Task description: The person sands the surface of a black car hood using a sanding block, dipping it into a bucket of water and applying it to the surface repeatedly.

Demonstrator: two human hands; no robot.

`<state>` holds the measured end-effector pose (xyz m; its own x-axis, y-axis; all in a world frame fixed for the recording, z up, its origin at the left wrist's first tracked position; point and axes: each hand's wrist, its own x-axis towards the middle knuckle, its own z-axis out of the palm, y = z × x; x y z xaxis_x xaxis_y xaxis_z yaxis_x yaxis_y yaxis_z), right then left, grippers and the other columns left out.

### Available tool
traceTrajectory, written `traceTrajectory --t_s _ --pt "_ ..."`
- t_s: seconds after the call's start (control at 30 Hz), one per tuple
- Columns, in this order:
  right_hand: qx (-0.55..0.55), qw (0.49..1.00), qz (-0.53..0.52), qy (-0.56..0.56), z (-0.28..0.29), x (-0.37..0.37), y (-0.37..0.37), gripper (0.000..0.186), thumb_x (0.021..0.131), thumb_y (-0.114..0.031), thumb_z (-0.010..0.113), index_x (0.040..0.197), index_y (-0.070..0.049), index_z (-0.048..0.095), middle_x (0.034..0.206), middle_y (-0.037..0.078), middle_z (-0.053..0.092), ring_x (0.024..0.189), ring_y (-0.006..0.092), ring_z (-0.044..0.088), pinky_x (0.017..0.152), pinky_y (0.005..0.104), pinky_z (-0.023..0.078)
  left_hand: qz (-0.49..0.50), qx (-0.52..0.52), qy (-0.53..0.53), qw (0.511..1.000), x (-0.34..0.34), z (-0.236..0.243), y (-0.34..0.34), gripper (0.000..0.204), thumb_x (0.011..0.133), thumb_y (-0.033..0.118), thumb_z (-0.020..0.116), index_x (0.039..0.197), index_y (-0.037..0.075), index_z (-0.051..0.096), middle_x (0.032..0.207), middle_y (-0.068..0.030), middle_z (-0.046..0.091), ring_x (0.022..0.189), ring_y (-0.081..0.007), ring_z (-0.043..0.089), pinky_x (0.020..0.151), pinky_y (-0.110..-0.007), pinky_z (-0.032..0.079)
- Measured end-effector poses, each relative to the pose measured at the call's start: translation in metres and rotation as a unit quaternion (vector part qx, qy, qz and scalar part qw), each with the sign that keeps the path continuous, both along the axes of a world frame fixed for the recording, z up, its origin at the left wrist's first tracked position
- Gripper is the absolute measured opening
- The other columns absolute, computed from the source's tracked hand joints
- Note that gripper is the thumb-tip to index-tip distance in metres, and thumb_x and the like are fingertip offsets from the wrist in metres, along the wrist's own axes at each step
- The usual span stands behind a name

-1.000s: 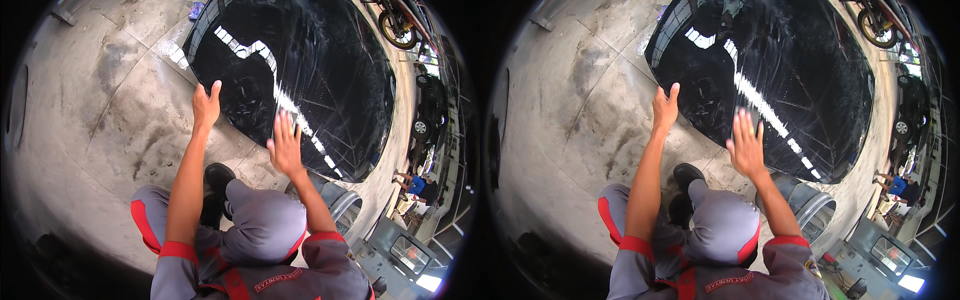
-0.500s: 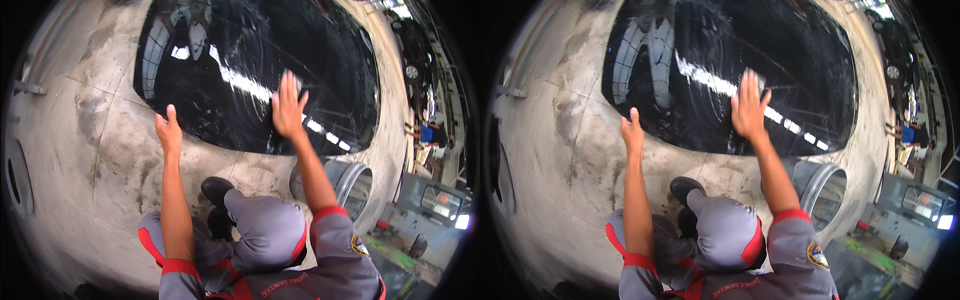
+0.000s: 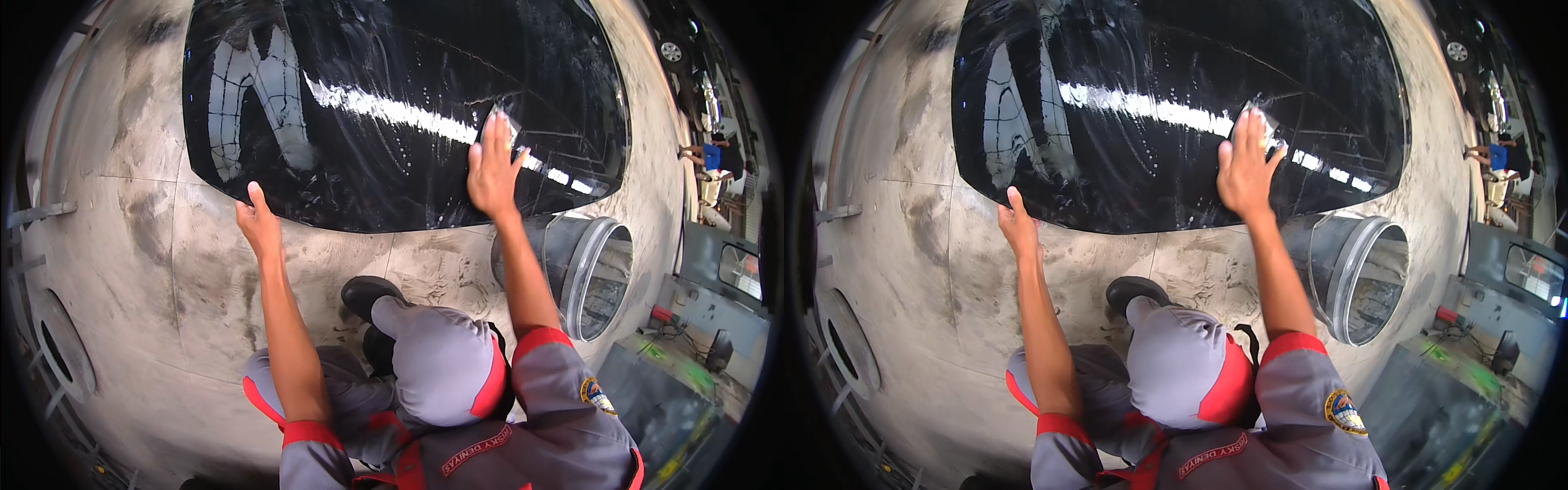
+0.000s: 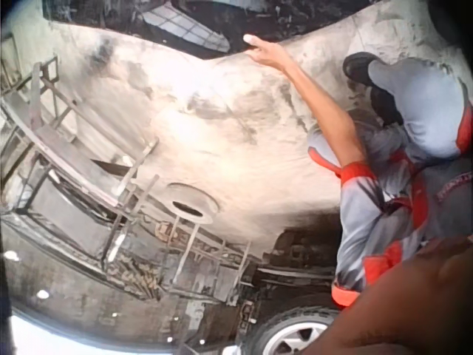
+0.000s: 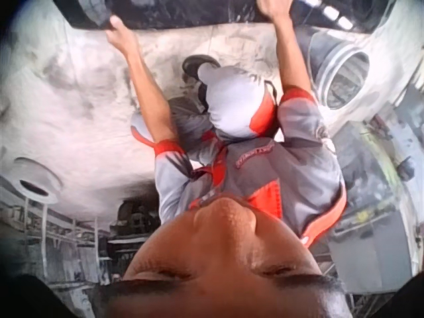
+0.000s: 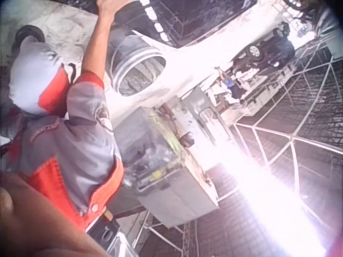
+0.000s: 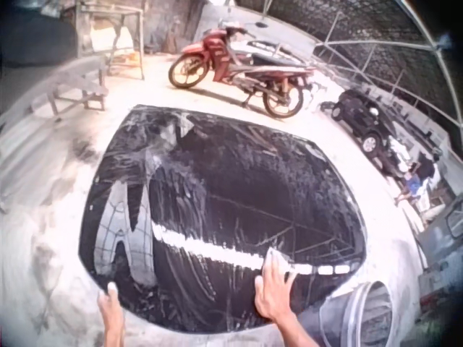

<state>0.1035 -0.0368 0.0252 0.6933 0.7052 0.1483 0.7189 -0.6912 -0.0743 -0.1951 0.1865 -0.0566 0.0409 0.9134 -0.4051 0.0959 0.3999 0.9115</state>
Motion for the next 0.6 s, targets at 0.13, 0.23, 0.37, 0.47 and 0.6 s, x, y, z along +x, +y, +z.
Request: traceTrajectory --t_s 0.13,0.23,0.37,0.47,0.6 --pt "-0.019 0.994 0.089 0.067 -0.013 -0.101 -0.029 0.068 0.102 -0.029 0.047 0.161 -0.002 0.027 0.170 0.018 0.019 0.158 0.0354 0.018 0.118 0.0728 0.005 0.020 -0.009 -0.001 1.000 -0.010 0.002 0.001 0.036 0.103 0.043 0.062 0.106 0.008 0.059 0.075 0.0032 0.052 0.057 -0.0055 0.043 0.047 -0.024 0.034" --pt "-0.026 0.996 0.061 0.063 -0.012 -0.071 -0.045 0.068 0.102 -0.027 0.049 0.161 -0.002 0.028 0.170 0.019 0.019 0.159 0.0352 0.015 0.118 0.0737 0.005 0.009 0.021 -0.007 1.000 -0.011 0.011 0.003 0.035 0.103 0.043 0.062 0.105 0.008 0.059 0.073 0.0036 0.054 0.056 -0.0053 0.045 0.047 -0.023 0.034" --pt "0.040 0.970 -0.239 0.037 -0.017 0.037 -0.115 0.062 0.111 -0.036 0.027 0.164 -0.005 0.018 0.172 0.017 0.012 0.159 0.0350 0.010 0.119 0.0719 0.007 0.001 0.028 0.027 0.999 0.003 0.004 -0.001 0.036 0.104 0.043 0.062 0.104 0.008 0.059 0.071 0.0038 0.055 0.055 -0.0057 0.046 0.047 -0.024 0.036" --pt "0.017 0.978 -0.203 0.033 -0.024 0.050 -0.156 0.063 0.111 -0.034 0.028 0.164 -0.002 0.015 0.172 0.019 0.011 0.159 0.0371 0.010 0.121 0.0665 0.008 -0.032 0.005 0.102 0.994 -0.013 0.007 0.004 0.042 0.099 0.042 0.070 0.101 0.005 0.052 0.081 -0.0007 0.055 0.063 -0.0104 0.050 0.057 -0.027 0.044" --pt "0.080 0.978 -0.185 0.051 -0.033 0.037 -0.147 0.064 0.111 -0.032 0.029 0.163 0.001 0.012 0.171 0.024 0.008 0.158 0.0422 0.006 0.124 0.0607 0.008 0.061 0.187 0.286 0.938 -0.024 0.010 0.014 0.068 0.084 0.038 0.087 0.116 0.001 0.040 0.116 -0.0146 0.045 0.106 -0.0245 0.049 0.093 -0.041 0.044"
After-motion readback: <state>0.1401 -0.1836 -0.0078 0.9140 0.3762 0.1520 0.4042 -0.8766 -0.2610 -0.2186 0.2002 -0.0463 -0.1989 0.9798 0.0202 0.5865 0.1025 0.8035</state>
